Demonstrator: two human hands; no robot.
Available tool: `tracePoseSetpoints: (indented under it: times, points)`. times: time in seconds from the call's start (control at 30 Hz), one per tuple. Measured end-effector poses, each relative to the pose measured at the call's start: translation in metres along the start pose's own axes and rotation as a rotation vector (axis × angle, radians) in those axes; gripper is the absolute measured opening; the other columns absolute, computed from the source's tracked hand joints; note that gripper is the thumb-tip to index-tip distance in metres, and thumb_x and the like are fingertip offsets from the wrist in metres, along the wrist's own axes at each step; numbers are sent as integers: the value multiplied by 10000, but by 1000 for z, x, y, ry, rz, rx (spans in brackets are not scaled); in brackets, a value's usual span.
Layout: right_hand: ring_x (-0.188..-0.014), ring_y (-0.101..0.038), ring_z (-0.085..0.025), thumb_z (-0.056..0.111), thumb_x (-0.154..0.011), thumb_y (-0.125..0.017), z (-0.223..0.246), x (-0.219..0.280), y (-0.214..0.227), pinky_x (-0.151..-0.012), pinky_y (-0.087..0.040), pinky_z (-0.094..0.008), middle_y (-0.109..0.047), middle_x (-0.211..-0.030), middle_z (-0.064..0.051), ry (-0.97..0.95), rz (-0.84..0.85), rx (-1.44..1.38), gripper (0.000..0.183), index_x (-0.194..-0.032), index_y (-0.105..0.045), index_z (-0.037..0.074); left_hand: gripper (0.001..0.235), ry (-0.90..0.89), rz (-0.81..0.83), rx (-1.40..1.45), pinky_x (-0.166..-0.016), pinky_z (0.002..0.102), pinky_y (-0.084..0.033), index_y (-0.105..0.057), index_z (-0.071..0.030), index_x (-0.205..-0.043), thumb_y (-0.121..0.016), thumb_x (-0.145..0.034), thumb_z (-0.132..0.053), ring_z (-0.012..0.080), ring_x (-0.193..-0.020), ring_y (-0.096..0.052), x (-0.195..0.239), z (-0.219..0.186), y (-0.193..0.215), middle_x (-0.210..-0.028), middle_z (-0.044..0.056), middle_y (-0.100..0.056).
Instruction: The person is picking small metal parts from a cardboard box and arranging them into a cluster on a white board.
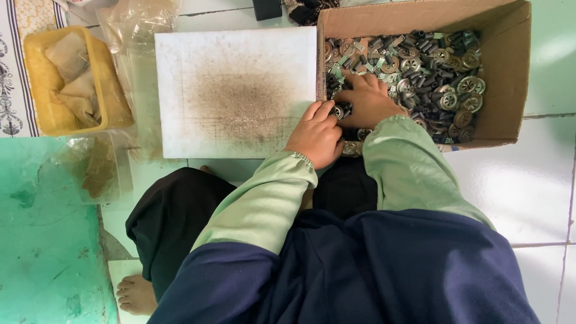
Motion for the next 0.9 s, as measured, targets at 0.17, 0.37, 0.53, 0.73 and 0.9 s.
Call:
tracePoseSetpoints:
  times: [0.17, 0.37, 0.53, 0.73, 0.9]
  points:
    - [-1422, -339, -335, 496, -740, -813, -50, -14, -27, -1123, -312, -512, -490, -1489, -42, -2, -119, 196, 467, -1166, -738, 321, 340, 9, 6, 2, -1218, 519, -251, -736, -72, -828, -657, -874, -399, 333, -1408, -435, 0, -1, 0, -966, 116, -690]
    - [-1421, -335, -439, 394, -887, -769, -133, -1, -43, -1106, -237, -688, -583, -1379, -175, -234, -317, 247, 299, -1123, -783, 211, 319, 10, 44, 9, -1219, 527, -246, -746, -68, -841, -661, -887, -372, 343, -1410, -434, 0, -4, 9, -976, 116, -693]
    - [-1369, -284, -459, 191, -967, -778, -121, -12, -38, -1064, -231, -693, -513, -1402, -249, -245, -548, 281, 261, -1206, -754, 87, 323, 10, 29, 2, -1225, 519, -239, -743, -64, -841, -674, -881, -376, 337, -1417, -428, 0, -4, 5, -978, 114, -692]
    - [-1383, -393, -374, 511, -874, -770, -23, -16, -18, -1121, -370, -571, -503, -1466, -141, 14, -103, 49, 487, -1279, -713, 247, 312, 14, 32, 0, -1223, 518, -252, -751, -61, -852, -671, -879, -362, 339, -1410, -436, -1, -2, 5, -982, 117, -697]
    - [-1364, -386, -306, 559, -848, -736, -60, -23, -27, -1104, -314, -490, -564, -1401, -52, -20, -145, 175, 400, -1178, -746, 334, 310, 14, 36, -8, -1220, 524, -262, -753, -60, -861, -660, -896, -354, 340, -1404, -444, -2, -5, 11, -981, 119, -698]
Point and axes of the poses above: each hand's wrist, its own x-axis away from the middle knuckle, its own y-axis out of the back of the hand, z = x × y, the point moved 2 cm from there along -x, towards the middle knuckle
